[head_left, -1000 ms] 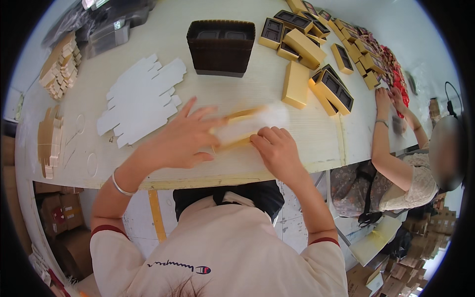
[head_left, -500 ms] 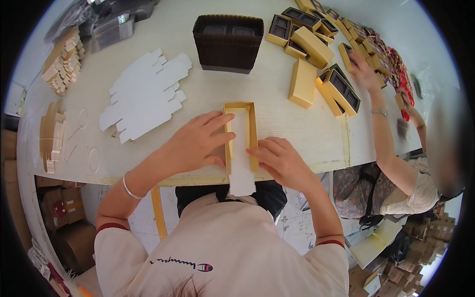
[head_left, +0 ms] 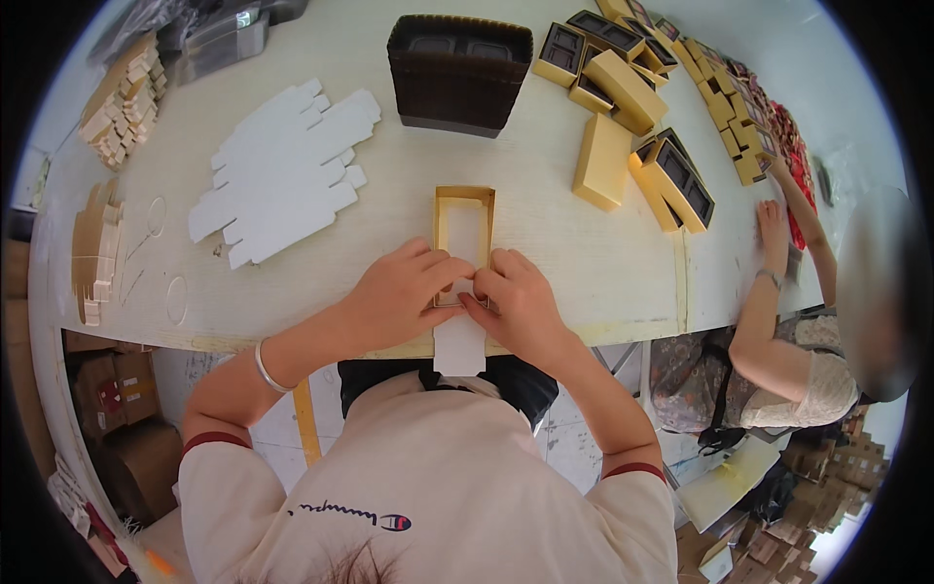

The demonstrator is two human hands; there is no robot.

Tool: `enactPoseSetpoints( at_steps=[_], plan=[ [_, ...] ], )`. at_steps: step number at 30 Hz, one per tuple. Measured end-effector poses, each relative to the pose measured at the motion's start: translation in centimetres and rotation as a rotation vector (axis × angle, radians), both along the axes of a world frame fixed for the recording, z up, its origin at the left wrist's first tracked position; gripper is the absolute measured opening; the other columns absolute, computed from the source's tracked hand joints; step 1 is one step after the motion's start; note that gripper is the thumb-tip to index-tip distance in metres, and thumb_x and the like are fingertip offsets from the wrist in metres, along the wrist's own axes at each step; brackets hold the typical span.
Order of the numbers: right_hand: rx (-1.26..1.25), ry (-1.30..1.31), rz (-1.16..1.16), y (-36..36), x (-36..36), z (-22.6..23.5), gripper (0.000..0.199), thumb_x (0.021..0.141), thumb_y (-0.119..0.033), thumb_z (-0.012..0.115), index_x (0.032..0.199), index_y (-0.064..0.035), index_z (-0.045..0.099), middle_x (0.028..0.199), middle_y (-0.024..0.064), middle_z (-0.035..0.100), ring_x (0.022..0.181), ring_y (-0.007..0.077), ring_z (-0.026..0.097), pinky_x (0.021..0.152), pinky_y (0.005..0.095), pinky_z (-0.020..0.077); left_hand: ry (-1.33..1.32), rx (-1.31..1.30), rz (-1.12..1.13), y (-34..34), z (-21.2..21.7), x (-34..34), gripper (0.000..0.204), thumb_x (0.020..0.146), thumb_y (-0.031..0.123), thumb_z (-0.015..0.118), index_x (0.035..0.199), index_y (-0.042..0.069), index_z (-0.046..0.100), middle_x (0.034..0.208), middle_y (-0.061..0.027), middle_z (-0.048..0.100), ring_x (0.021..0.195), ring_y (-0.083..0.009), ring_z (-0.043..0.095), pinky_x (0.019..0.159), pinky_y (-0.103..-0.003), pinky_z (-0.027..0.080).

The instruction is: The person folds flat cardboard pieces into rectangular boxes and inserts dark plastic trays into them. The person repeatedly picks up a flat piece, folds it into a box shape, and places a tray inside, then sets the completed unit aside.

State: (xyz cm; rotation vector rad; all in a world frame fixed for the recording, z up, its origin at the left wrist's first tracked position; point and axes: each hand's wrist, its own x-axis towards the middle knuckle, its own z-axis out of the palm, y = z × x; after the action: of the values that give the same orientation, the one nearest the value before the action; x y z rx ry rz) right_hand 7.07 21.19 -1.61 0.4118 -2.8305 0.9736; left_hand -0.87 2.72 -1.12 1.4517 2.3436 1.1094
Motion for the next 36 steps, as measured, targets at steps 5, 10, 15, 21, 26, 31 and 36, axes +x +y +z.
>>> enactPoseSetpoints(
  at_steps=[5, 10, 15, 21, 26, 31, 36],
  plan=[
    [-0.207, -0.222, 0.056, 0.1, 0.5, 2.3, 0.034, 0.073, 0.002, 0.064, 0.106, -0.0026, 0.058, 0.092, 0.0143, 0.048, 0.090, 0.0328, 0.050, 0.080, 0.0399, 0.0441, -0.051, -0.001, 0.091, 0.4, 0.1, 0.6, 0.028, 0.073, 0.010, 0.073, 0.098, 0.011, 0.060, 0.080, -0.0031, 0.057, 0.073, -0.0232, 0.055, 0.062, -0.033, 0.046],
    [0.036, -0.061, 0.199, 0.9, 3.0, 2.3, 0.056, 0.072, 0.001, 0.064, 0.126, -0.0033, 0.051, 0.117, 0.0179, 0.050, 0.107, 0.0326, 0.050, 0.090, 0.0399, 0.0431, -0.041, -0.037, 0.080, 0.1, 0.0, -0.4, 0.013, 0.076, 0.007, 0.070, 0.084, 0.009, 0.060, 0.075, -0.0045, 0.053, 0.068, -0.0227, 0.055, 0.058, -0.035, 0.045],
    [0.131, 0.149, 0.197, 0.9, 3.4, 2.0, 0.044, 0.072, -0.005, 0.067, 0.114, -0.0008, 0.057, 0.133, 0.0174, 0.047, 0.114, 0.0310, 0.050, 0.093, 0.0406, 0.0424, -0.163, -0.030, 0.043, 0.2, 0.5, -0.8, 0.012, 0.075, 0.005, 0.072, 0.079, 0.004, 0.060, 0.075, -0.0060, 0.051, 0.064, -0.0211, 0.056, 0.055, -0.032, 0.044],
    [0.024, 0.248, 0.186, 0.7, 1.8, -0.3, 0.027, 0.077, -0.004, 0.068, 0.101, -0.0004, 0.056, 0.114, 0.0142, 0.058, 0.097, 0.0308, 0.057, 0.082, 0.0396, 0.0468, -0.267, -0.090, 0.002, 0.0, 1.0, -1.3, 0.016, 0.078, 0.010, 0.073, 0.083, 0.003, 0.060, 0.078, -0.0072, 0.053, 0.066, -0.0201, 0.055, 0.058, -0.031, 0.044],
    [-0.372, 0.076, -0.116, -0.4, 0.9, -0.6, 0.021, 0.082, 0.004, 0.064, 0.100, -0.0012, 0.054, 0.085, 0.0103, 0.061, 0.071, 0.0280, 0.058, 0.064, 0.0343, 0.0484, -0.559, -0.016, -0.057, -0.7, 1.6, -2.0, 0.022, 0.088, 0.013, 0.065, 0.104, 0.005, 0.053, 0.090, -0.0089, 0.057, 0.072, -0.0188, 0.053, 0.063, -0.029, 0.045],
    [-0.645, 0.078, -0.233, -1.6, 0.6, -0.8, 0.025, 0.081, 0.008, 0.064, 0.103, -0.0006, 0.054, 0.106, 0.0160, 0.052, 0.070, 0.0236, 0.058, 0.063, 0.0300, 0.0486, -0.461, 0.207, 0.017, -0.4, 0.3, -0.7, 0.028, 0.087, 0.002, 0.060, 0.113, 0.006, 0.050, 0.119, -0.0115, 0.049, 0.071, -0.0186, 0.053, 0.064, -0.028, 0.047],
    [-0.289, 0.207, -0.127, -1.6, 1.3, -1.0, 0.033, 0.080, 0.005, 0.067, 0.111, 0.0009, 0.057, 0.116, 0.0175, 0.047, 0.084, 0.0272, 0.059, 0.068, 0.0348, 0.0509, -0.150, 0.165, 0.058, -0.3, -0.9, -0.5, 0.023, 0.087, 0.007, 0.063, 0.109, 0.005, 0.055, 0.122, -0.0125, 0.049, 0.073, -0.0261, 0.060, 0.064, -0.036, 0.051]
  ],
)
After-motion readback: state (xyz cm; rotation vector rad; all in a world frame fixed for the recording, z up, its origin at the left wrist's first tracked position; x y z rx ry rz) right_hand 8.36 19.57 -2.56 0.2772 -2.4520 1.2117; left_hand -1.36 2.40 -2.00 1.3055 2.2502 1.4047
